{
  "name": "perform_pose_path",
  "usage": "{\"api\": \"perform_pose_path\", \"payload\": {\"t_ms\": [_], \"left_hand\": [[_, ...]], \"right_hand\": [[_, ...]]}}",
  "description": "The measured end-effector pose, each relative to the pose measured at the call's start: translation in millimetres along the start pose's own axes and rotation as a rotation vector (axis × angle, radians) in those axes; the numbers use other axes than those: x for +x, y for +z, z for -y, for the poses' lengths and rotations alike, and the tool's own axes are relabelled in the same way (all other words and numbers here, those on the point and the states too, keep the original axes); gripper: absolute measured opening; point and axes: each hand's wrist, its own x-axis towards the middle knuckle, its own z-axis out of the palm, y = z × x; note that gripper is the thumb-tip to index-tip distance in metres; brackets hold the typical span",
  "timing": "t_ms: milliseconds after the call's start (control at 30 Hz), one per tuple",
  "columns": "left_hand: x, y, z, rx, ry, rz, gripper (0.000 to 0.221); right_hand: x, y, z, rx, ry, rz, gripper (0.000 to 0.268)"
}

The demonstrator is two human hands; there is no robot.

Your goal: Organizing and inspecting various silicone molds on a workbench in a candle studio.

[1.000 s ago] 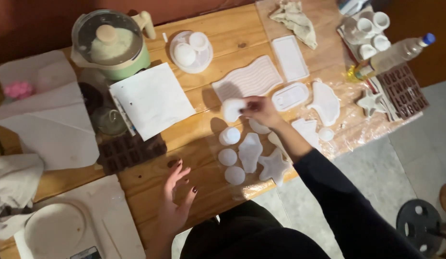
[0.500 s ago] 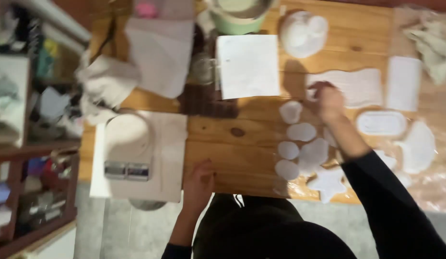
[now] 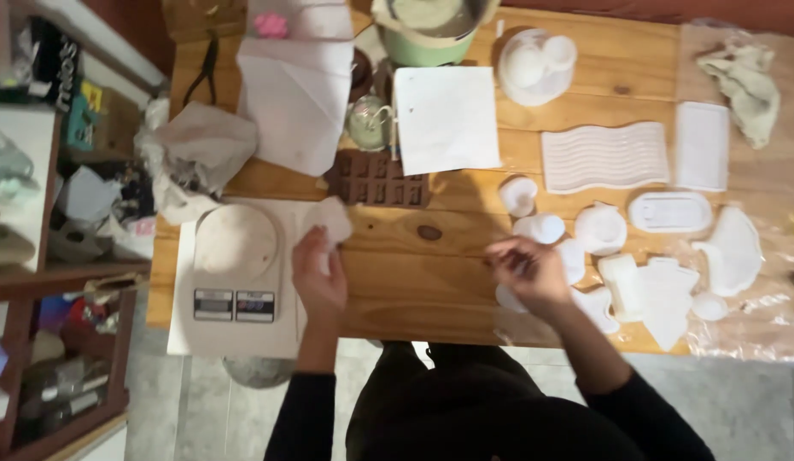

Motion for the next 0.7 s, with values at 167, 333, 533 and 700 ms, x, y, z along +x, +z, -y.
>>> {"api": "perform_pose_path", "payload": {"t_ms": [167, 333, 533, 700], "left_hand": [[-2.8, -14.7, -94.1, -0.088, 0.68, 0.194, 0.014], [8.9, -12.9, -143.4, -0.206, 0.979, 0.389, 0.017], [-15.0, 50.9, -143.7, -1.165, -0.344, 0.693, 0.015], [-36.4, 93.2, -150.7, -1.339, -0.502, 0.837, 0.016]], "right_hand": [[-20.2, 25.9, 49.3, 0.531, 0.291, 0.153, 0.033], [-47.1, 25.3, 49.7, 1.034, 0.152, 0.117, 0.043], [-88.9, -0.9, 65.7, 0.975, -0.091, -0.19, 0.051], [-129.8, -20.2, 60.2, 0.961, -0.077, -0.393, 0.049]]}}
